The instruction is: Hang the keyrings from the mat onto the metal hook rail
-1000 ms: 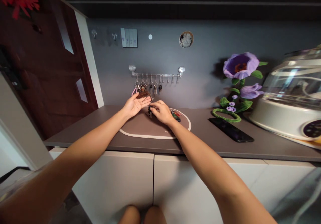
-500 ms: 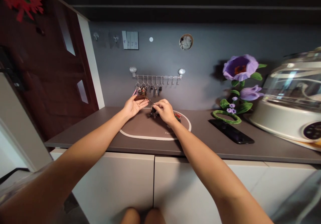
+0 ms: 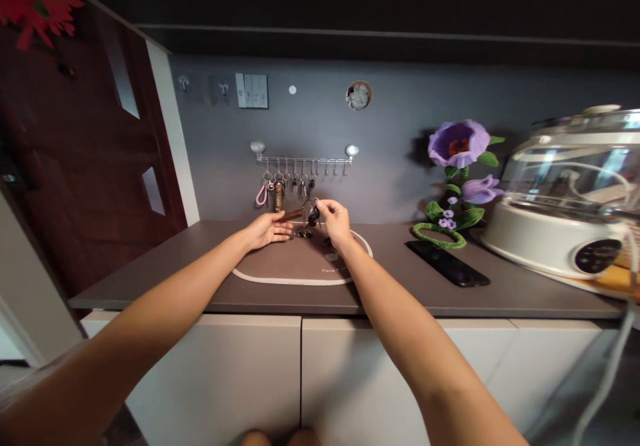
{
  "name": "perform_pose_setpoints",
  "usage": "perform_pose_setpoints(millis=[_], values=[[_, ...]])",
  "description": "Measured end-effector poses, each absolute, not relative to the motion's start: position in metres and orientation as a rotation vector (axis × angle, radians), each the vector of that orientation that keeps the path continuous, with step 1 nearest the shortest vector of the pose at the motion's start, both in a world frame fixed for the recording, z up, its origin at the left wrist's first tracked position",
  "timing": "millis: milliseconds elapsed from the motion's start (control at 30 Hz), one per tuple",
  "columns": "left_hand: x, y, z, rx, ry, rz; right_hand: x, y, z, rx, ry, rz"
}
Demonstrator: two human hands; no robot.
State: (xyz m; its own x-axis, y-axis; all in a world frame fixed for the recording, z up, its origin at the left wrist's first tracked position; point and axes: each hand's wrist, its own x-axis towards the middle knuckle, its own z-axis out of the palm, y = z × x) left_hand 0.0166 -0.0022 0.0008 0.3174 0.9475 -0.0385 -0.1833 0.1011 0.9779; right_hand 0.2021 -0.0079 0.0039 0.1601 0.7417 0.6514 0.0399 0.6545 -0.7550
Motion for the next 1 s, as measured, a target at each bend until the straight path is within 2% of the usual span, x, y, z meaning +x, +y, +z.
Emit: perform_pose_setpoints(millis=[200,600,1000], values=[[0.02,0.0,-0.011,1.522,0.874,0.892,0.209,-0.004,0.006,-0.746,-1.174,0.612],[0.03,-0.009,-0.012,2.281,0.914,0.902,0.203,-0.012,0.014,-0.583,-1.067,0.84],[0.033,-0.005,-0.016,2.445,1.069,1.315,0.196,-0.008,0.024,-0.697,-0.943,0.926]])
